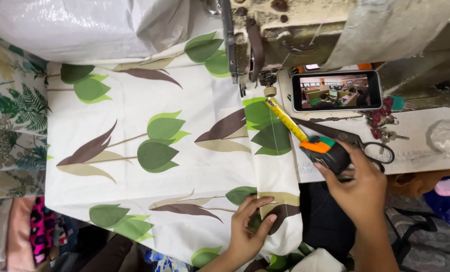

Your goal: Measuring and aligning the border of a fabric piece on a sewing machine table using a tape measure.

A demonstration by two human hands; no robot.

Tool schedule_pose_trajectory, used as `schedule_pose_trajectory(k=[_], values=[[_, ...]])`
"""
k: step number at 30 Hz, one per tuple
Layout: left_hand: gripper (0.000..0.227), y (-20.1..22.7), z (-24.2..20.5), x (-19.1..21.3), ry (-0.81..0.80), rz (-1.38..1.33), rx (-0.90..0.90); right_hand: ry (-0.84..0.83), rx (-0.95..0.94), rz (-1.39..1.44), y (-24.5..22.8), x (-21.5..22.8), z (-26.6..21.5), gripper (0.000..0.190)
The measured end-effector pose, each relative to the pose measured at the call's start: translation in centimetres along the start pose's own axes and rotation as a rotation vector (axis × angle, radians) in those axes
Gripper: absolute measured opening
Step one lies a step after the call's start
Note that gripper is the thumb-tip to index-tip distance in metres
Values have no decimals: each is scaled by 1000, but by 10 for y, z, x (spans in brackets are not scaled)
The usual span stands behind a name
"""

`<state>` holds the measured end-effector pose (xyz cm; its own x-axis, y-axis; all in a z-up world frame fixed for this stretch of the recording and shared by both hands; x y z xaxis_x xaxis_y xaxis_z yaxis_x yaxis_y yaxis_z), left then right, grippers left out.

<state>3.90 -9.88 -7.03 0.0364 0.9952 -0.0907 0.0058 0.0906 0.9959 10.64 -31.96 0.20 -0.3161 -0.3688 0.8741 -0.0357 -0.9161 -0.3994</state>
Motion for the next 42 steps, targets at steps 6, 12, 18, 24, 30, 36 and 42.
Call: schedule_pose_trajectory(k=[6,12,18,24,30,36,42], values=[[14,-15,3,5,42,-106,1,-158,-229,143,29,16,-16,55],[16,-17,-1,2,88,-109,-16,-372,0,637,31,-1,-4,60],[26,-26,-5,3,133,-161,40,-555,245,627,10,-19,26,52],[23,-32,0,-2,14,-176,56,-543,208,567,37,-25,29,53],[14,-33,3,-6,-31,-210,60,-537,206,490,38,-21,27,51],[14,-34,3,-6,-6,-241,95,-543,197,451,38,-21,28,51],[12,-35,3,-6,-10,-218,106,-534,215,470,34,-18,29,52]])
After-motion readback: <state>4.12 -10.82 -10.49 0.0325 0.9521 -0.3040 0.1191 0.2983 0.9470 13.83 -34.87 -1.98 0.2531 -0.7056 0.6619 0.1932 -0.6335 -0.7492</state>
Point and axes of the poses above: each hand's wrist, its own z-axis towards the middle knuckle, its own x-axis out of the back of the hand, y = z × x, the point moved 9 cm from there along z, towards the middle knuckle, and after that the axes turned 10 degrees about -z, right-handed, at the moved point
